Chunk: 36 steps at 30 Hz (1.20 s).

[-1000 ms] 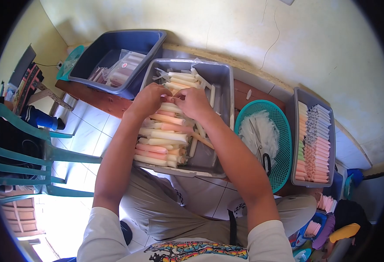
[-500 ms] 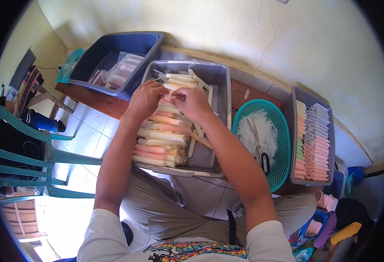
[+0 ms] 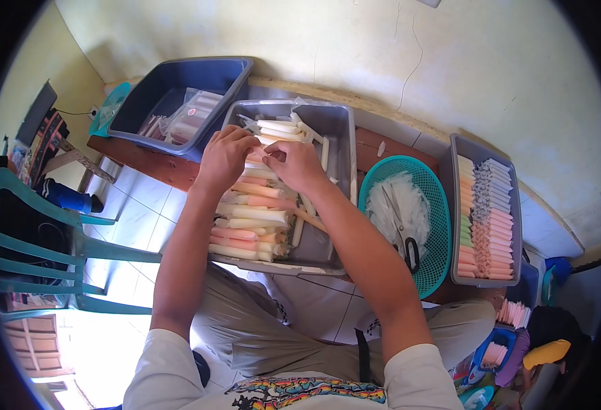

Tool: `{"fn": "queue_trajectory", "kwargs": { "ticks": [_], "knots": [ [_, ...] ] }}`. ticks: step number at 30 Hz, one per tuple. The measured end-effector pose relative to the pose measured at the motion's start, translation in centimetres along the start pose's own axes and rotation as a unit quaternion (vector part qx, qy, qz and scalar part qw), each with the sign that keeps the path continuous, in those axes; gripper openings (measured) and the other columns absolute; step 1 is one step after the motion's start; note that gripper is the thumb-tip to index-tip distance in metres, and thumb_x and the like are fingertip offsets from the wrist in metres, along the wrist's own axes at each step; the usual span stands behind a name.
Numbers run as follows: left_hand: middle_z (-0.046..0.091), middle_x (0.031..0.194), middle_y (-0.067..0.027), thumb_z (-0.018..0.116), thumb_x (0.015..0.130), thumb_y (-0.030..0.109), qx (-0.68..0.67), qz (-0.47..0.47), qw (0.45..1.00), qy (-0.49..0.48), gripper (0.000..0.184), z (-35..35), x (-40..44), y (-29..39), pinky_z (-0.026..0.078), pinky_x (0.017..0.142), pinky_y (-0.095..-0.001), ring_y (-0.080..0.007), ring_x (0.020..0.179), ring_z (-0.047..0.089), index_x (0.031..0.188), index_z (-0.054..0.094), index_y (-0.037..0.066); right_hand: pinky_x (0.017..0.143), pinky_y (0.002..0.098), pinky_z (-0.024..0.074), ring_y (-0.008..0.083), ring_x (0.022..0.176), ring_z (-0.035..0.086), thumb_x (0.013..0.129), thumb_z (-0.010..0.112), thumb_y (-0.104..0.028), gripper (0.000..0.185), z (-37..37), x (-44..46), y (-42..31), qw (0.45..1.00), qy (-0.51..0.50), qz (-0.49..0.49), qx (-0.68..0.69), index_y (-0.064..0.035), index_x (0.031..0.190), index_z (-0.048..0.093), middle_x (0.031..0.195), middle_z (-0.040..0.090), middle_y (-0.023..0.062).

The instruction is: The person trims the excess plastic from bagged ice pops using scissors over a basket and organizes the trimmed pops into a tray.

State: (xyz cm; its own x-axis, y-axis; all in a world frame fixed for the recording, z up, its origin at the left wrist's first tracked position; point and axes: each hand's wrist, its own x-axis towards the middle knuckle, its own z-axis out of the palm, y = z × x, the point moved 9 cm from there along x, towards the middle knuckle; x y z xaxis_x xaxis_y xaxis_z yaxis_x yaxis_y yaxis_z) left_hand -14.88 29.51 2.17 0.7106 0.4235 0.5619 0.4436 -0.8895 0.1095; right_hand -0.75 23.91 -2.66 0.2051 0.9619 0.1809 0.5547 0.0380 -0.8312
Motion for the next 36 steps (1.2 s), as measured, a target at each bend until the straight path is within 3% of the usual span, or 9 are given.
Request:
{"fn": "queue_trajectory", "kwargs": {
  "ticks": [2, 4, 16, 21, 25, 28, 36],
  "knots": [
    [0.079, 0.108, -0.0009, 0.070, 0.092, 0.006, -0.003, 0.000, 1.000, 0.000, 0.016, -0.2, 0.1, 0.1, 0.054, 0.101, -0.0412, -0.0247, 0.114, 0.070, 0.102, 0.082, 0.010, 0.086, 0.0354, 0.0642, 0.0251, 0.094, 0.084, 0.096, 0.086, -0.023, 0.030, 0.1, 0.0, 0.0, 1.000, 0.009, -0.006, 0.005, -0.0013, 0.117, 0.083, 0.101, 0.085, 0.0166],
    [0.079, 0.110, -0.0008, 0.079, 0.092, 0.008, -0.006, -0.006, 1.000, -0.004, 0.016, -0.3, 0.1, -0.1, 0.053, 0.099, -0.0415, -0.0248, 0.117, 0.070, 0.107, 0.082, 0.011, 0.087, 0.0358, 0.0640, 0.0256, 0.095, 0.084, 0.097, 0.085, -0.023, 0.029, 0.1, 0.0, -0.1, 1.000, 0.018, -0.011, 0.010, -0.0013, 0.117, 0.083, 0.101, 0.085, 0.0168],
    [0.077, 0.112, -0.0012, 0.080, 0.089, 0.007, 0.006, 0.005, 0.998, 0.062, 0.021, -2.1, 0.0, 0.3, 0.054, 0.099, -0.0418, -0.0259, 0.115, 0.069, 0.109, 0.081, 0.012, 0.087, 0.0421, 0.0631, 0.0332, 0.098, 0.081, 0.102, 0.077, -0.013, 0.023, -0.2, -0.3, -2.1, 0.994, 0.067, -0.082, 0.029, 0.0013, 0.121, 0.077, 0.108, 0.081, 0.0208],
    [0.077, 0.111, -0.0013, 0.080, 0.089, 0.007, -0.001, 0.000, 0.997, 0.073, 0.022, -2.4, 0.0, 0.4, 0.054, 0.099, -0.0418, -0.0261, 0.114, 0.069, 0.110, 0.080, 0.012, 0.088, 0.0460, 0.0605, 0.0372, 0.096, 0.079, 0.103, 0.074, -0.009, 0.019, -0.5, -0.6, -2.8, 0.980, 0.120, -0.159, 0.003, -0.0003, 0.120, 0.078, 0.110, 0.078, 0.0207],
    [0.077, 0.111, -0.0017, 0.080, 0.090, 0.007, -0.010, -0.005, 0.997, 0.082, 0.021, -2.6, 0.0, 0.4, 0.054, 0.098, -0.0419, -0.0265, 0.114, 0.070, 0.110, 0.080, 0.012, 0.085, 0.0453, 0.0606, 0.0363, 0.095, 0.078, 0.103, 0.074, -0.008, 0.019, -1.1, -0.6, -3.2, 0.976, 0.128, -0.174, -0.018, -0.0006, 0.120, 0.078, 0.108, 0.077, 0.0200],
    [0.077, 0.112, -0.0023, 0.079, 0.091, 0.006, -0.012, -0.007, 0.997, 0.078, 0.021, -2.6, -0.1, 0.5, 0.054, 0.098, -0.0424, -0.0269, 0.113, 0.070, 0.111, 0.080, 0.011, 0.084, 0.0443, 0.0605, 0.0337, 0.095, 0.079, 0.103, 0.074, -0.008, 0.018, -1.0, -0.5, -2.5, 0.985, 0.106, -0.134, 0.032, -0.0012, 0.119, 0.078, 0.107, 0.076, 0.0190],
    [0.077, 0.111, -0.0039, 0.077, 0.094, 0.007, -0.045, -0.016, 0.995, 0.087, 0.018, -3.0, 0.1, 1.0, 0.053, 0.098, -0.0432, -0.0281, 0.112, 0.070, 0.112, 0.080, 0.010, 0.077, 0.0383, 0.0619, 0.0272, 0.089, 0.078, 0.100, 0.079, -0.007, 0.018, -2.9, -0.6, -3.0, 0.965, 0.174, -0.185, 0.063, -0.0035, 0.118, 0.079, 0.109, 0.078, 0.0150]
  ]
}}
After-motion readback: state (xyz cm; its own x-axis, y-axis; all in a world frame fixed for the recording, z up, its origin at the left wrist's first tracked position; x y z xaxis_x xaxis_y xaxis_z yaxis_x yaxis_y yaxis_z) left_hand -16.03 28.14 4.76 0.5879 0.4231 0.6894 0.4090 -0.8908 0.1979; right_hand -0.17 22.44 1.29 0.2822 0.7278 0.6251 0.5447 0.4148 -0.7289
